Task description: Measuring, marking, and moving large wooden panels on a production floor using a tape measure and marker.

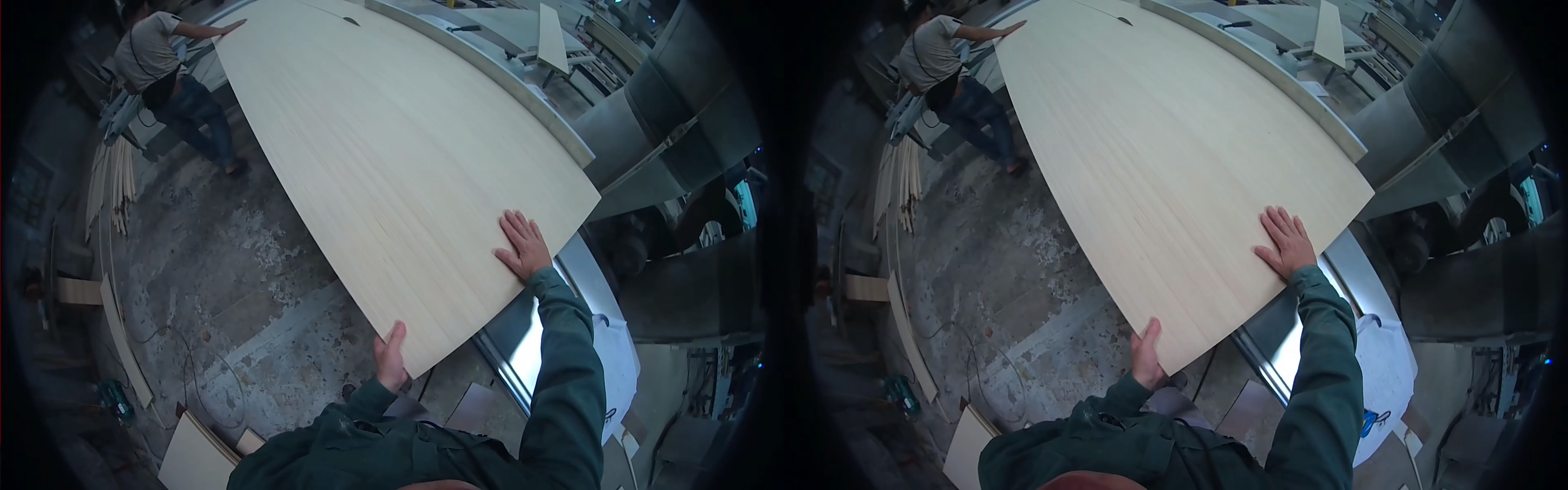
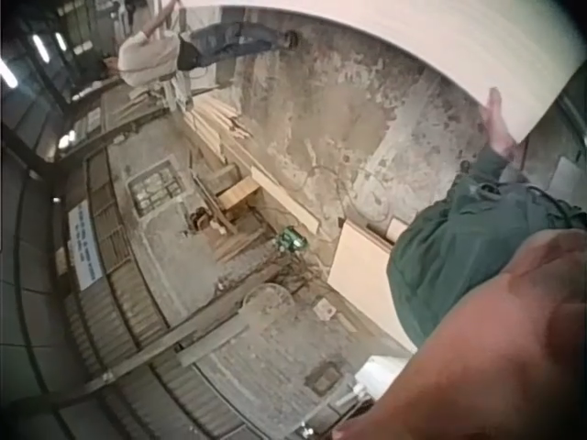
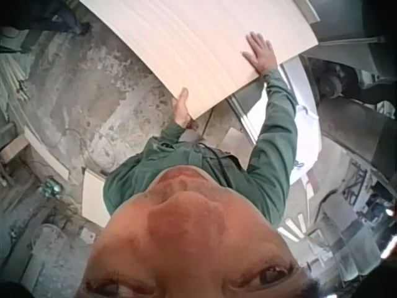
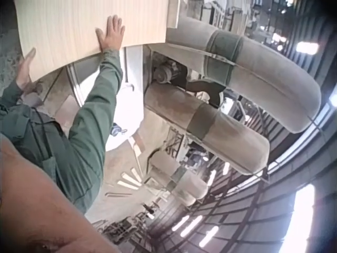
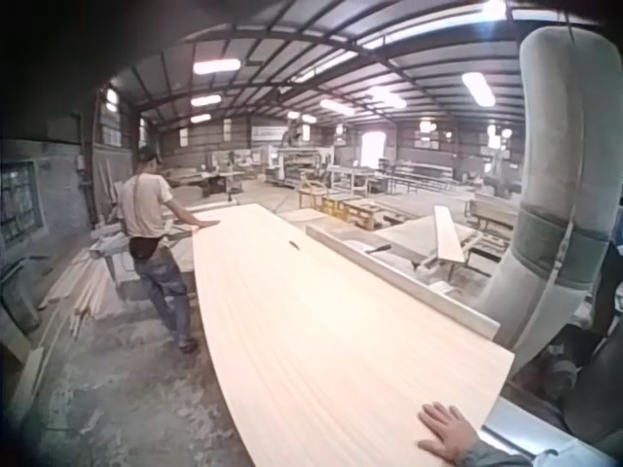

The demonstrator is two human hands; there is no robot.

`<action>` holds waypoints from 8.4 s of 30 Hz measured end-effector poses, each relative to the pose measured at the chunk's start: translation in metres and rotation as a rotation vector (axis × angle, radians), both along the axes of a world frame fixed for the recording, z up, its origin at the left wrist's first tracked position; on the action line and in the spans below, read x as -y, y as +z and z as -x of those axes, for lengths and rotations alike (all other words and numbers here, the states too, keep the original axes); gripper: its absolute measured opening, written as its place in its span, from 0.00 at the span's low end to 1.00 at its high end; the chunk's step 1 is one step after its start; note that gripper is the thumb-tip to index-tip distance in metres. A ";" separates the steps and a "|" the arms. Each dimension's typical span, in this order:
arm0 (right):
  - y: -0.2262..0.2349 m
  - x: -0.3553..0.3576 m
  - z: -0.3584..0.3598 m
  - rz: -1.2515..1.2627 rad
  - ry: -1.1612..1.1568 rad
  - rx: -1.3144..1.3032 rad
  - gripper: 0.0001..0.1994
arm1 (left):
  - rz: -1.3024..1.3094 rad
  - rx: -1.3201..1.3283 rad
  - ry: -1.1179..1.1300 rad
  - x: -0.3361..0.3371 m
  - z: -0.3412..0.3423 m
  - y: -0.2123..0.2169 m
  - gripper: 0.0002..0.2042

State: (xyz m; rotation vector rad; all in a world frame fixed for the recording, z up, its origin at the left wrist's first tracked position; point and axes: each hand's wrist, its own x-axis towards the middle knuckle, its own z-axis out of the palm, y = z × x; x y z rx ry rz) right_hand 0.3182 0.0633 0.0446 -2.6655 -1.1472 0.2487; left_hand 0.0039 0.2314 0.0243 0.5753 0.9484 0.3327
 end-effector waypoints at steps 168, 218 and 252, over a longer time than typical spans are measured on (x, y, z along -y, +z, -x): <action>0.051 0.121 -0.240 0.570 -0.049 0.337 0.43 | -2.296 0.044 -1.101 -0.027 -0.238 0.000 0.35; 0.089 -0.098 -0.075 -0.225 -0.684 -0.078 0.48 | -0.783 0.641 -0.700 -0.133 -0.201 0.074 0.21; 0.060 -0.289 0.025 -0.636 -0.810 -0.300 0.48 | -1.551 -0.408 -1.580 -0.321 -0.217 0.143 0.22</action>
